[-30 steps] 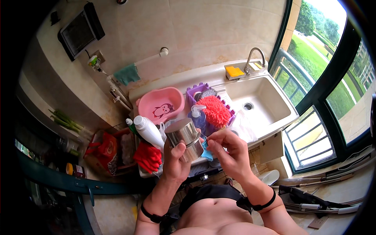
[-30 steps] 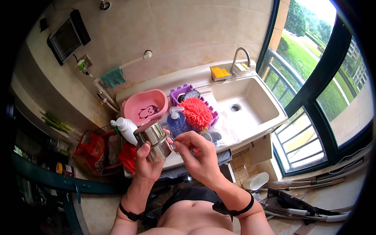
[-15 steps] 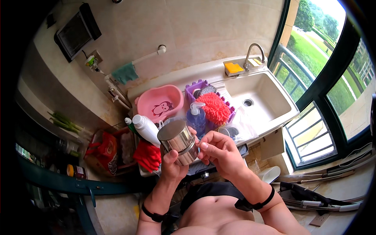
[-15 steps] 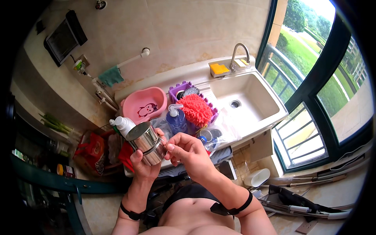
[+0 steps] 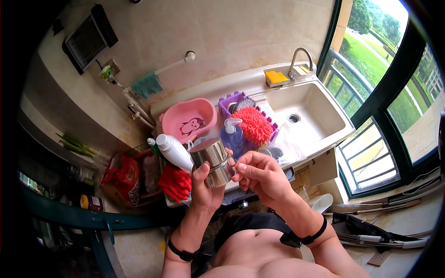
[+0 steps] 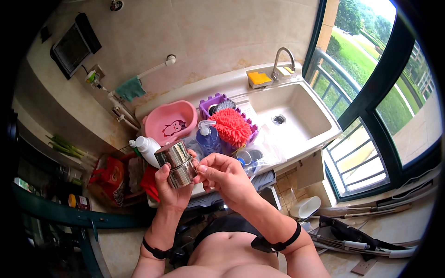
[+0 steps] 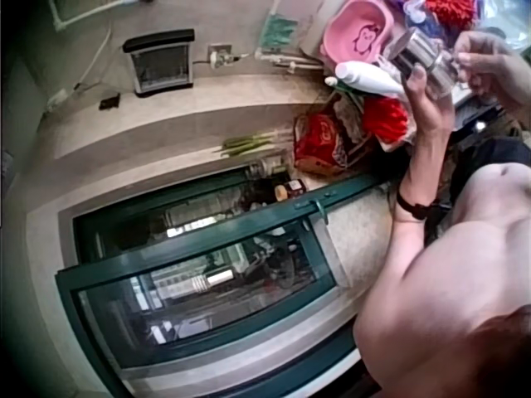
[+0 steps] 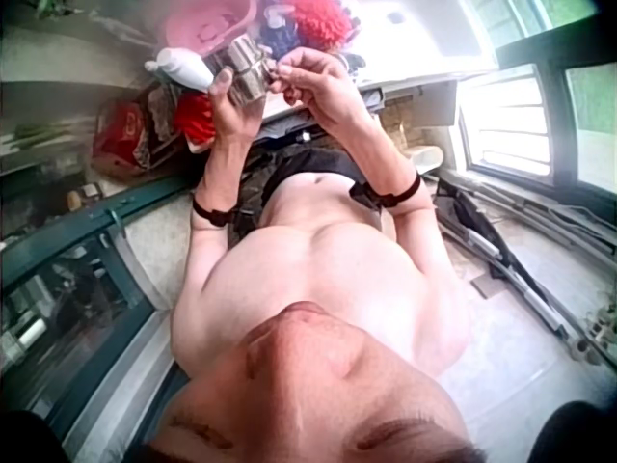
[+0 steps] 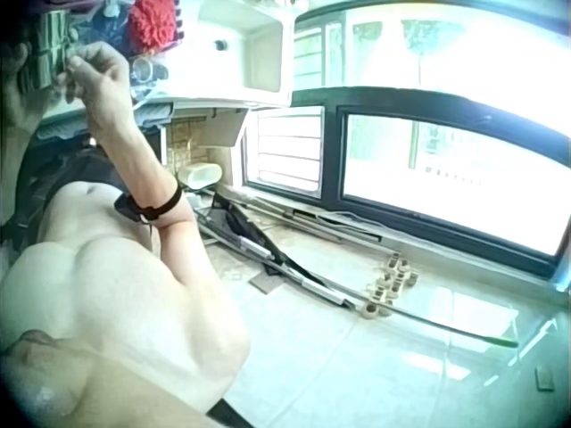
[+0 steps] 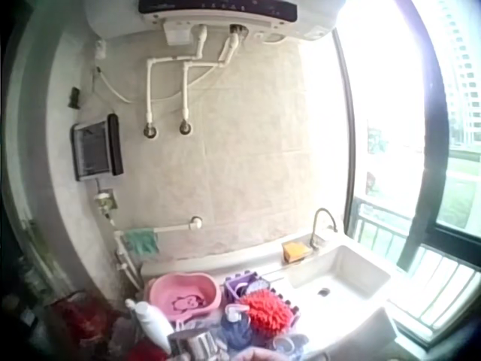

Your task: Assembling the components of a metal Vietnamese coffee filter.

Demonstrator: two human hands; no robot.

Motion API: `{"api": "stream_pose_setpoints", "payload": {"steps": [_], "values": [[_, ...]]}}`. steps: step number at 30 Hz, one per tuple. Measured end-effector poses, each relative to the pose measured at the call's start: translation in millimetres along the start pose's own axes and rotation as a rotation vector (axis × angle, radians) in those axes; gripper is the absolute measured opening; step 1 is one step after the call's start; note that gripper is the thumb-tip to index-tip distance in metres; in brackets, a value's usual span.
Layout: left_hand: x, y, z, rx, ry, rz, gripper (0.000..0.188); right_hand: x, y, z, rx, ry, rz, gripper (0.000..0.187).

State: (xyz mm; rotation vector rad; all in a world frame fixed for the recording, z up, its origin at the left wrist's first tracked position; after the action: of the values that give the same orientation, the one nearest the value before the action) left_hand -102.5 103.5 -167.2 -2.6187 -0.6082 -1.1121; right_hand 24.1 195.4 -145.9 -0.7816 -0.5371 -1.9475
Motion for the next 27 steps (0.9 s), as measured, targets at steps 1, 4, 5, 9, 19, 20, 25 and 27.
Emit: {"api": "stream_pose_setpoints", "payload": {"steps": [1,4,5,9,19,20,25,27], "values": [[0.6,-0.3,-0.1,0.0,-0.001,0.001,0.071,0.6,1.1,1.3,-0.098,0.136,-0.031,0.01],[0.8,-0.1,-2.2,0.005,-0.003,-0.001,0.07,1.2,4.8,8.7,-0.207,0.359,-0.051,0.013],[0.0,0.3,-4.2,-0.004,-0.031,0.011,0.07,1.0,6.3,12.0,-0.218,0.447,-0.041,0.015],[4.1,2.8,-11.6,0.021,-0.096,0.043,0.072,1.7,7.6,20.8,-0.174,0.351,0.04,0.015],[-4.3,11.2,-12.3,0.104,-0.161,0.103,0.078,11.6,8.4,18.3,-0.062,0.302,0.098,0.016],[-6.7,11.4,-13.1,0.103,-0.177,0.127,0.081,11.9,8.6,17.3,-0.052,0.28,0.108,0.016],[-13.1,16.1,-14.9,0.177,-0.267,0.081,0.088,8.6,11.7,15.2,0.019,0.268,0.128,0.015],[-24.2,12.8,-23.0,0.283,-0.624,0.159,0.087,5.2,11.9,15.5,0.033,0.287,0.112,0.015]]}}
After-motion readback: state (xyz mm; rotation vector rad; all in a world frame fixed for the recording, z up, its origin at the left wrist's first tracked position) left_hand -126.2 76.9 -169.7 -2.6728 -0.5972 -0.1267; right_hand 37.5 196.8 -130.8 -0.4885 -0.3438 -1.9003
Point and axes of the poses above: each hand's wrist, its own y-axis away from the middle knuckle, its own x-axis out of the palm, z = x × y, the point moved 3 cm from there along -y, towards the middle knuckle, and after that the axes turned 5 degrees about -x, right-handed, at the moved point
